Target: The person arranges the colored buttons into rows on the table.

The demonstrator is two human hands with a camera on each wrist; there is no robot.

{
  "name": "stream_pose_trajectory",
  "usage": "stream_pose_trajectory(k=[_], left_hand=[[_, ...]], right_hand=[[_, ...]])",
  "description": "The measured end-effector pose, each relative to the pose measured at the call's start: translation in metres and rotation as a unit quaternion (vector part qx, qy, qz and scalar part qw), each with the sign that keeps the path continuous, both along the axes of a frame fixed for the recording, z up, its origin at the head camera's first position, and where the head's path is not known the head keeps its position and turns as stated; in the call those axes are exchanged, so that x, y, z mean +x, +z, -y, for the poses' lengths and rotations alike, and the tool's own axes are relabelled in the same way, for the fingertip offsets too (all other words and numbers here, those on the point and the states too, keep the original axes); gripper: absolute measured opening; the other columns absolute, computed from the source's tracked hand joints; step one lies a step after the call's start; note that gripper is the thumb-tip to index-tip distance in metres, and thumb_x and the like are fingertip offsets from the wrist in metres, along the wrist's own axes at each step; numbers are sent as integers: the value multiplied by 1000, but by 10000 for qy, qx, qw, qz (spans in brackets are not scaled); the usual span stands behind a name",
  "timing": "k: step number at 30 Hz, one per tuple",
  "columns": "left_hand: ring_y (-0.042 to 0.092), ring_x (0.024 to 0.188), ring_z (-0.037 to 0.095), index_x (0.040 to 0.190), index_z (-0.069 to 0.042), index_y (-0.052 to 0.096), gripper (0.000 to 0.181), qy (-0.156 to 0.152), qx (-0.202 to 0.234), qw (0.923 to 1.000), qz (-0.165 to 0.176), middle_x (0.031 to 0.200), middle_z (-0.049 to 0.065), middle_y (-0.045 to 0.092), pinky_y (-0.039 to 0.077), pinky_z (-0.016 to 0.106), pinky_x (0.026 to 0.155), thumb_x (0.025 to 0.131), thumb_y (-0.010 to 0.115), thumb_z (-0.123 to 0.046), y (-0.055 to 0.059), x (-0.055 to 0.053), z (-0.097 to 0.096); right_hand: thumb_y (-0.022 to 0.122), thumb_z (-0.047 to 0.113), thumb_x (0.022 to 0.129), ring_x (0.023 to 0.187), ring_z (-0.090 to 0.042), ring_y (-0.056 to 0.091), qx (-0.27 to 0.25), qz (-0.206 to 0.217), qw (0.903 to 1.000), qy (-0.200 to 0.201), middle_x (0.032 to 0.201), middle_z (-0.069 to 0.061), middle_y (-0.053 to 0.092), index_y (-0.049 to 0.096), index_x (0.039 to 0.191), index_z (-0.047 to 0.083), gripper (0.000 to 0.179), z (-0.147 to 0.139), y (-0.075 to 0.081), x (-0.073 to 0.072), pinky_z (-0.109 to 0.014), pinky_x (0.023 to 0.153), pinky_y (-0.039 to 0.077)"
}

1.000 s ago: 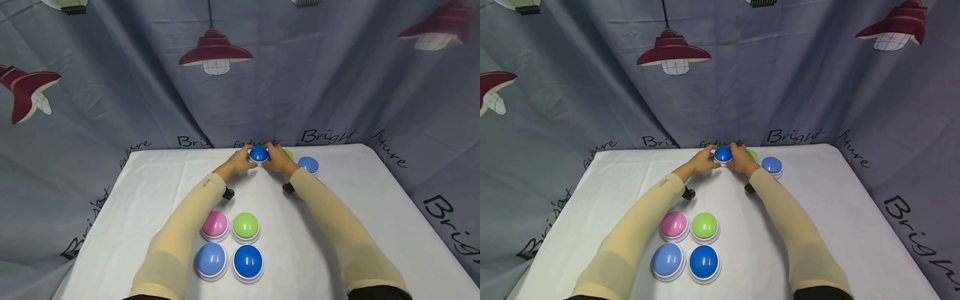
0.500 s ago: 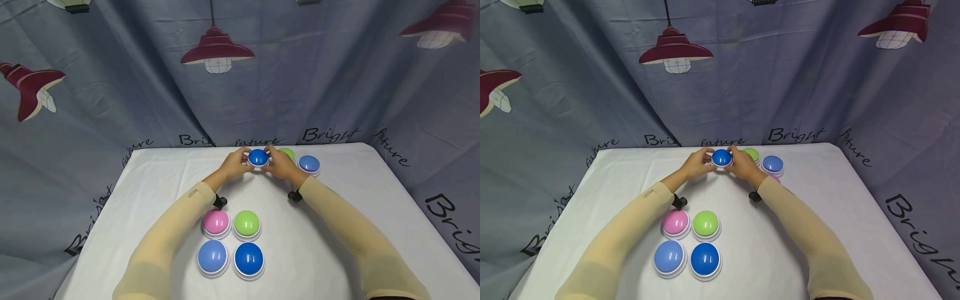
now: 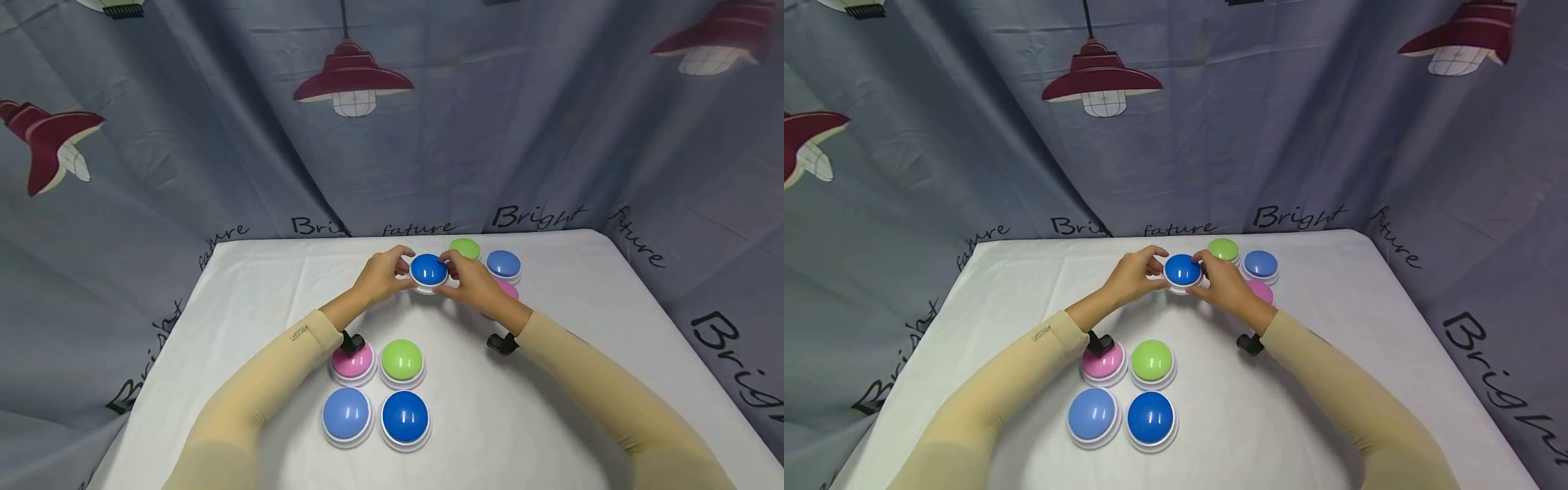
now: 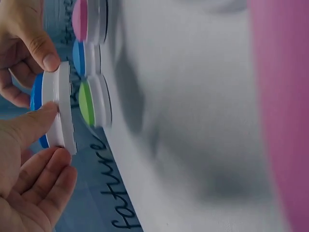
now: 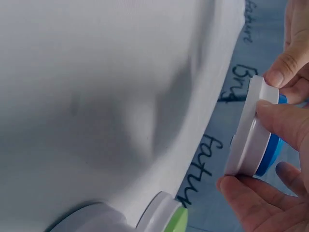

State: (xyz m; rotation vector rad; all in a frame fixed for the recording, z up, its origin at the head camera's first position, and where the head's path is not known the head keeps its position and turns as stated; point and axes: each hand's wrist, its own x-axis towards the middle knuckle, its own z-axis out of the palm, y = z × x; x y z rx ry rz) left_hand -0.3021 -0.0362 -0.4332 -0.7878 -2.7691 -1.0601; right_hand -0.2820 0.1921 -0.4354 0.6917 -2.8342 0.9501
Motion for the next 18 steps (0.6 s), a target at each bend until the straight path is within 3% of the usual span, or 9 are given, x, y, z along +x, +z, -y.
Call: stream_pose_trajectory(k=[6,18], left_hand=[[66,87,12,128,-10,57,58,-131,-204,9997,63,95,1,72,54,25,79,78,86,-20,9,26,-6],[68,86,14,121,-12,60,50,-416,-393,9976,-381,94,3,73,53,23,75,80,85,-26,19,91,-12]], right_hand=[[86,19,78,101,-31,67,-65,-18,9999,116,119,-18,65,52,126,3,61,-9,6,25,-43,85,55],[88,18,75,105,-27,67,-358,93,9989,291,119,-11,65,56,125,5,61,-24,10,85,-41,85,55]])
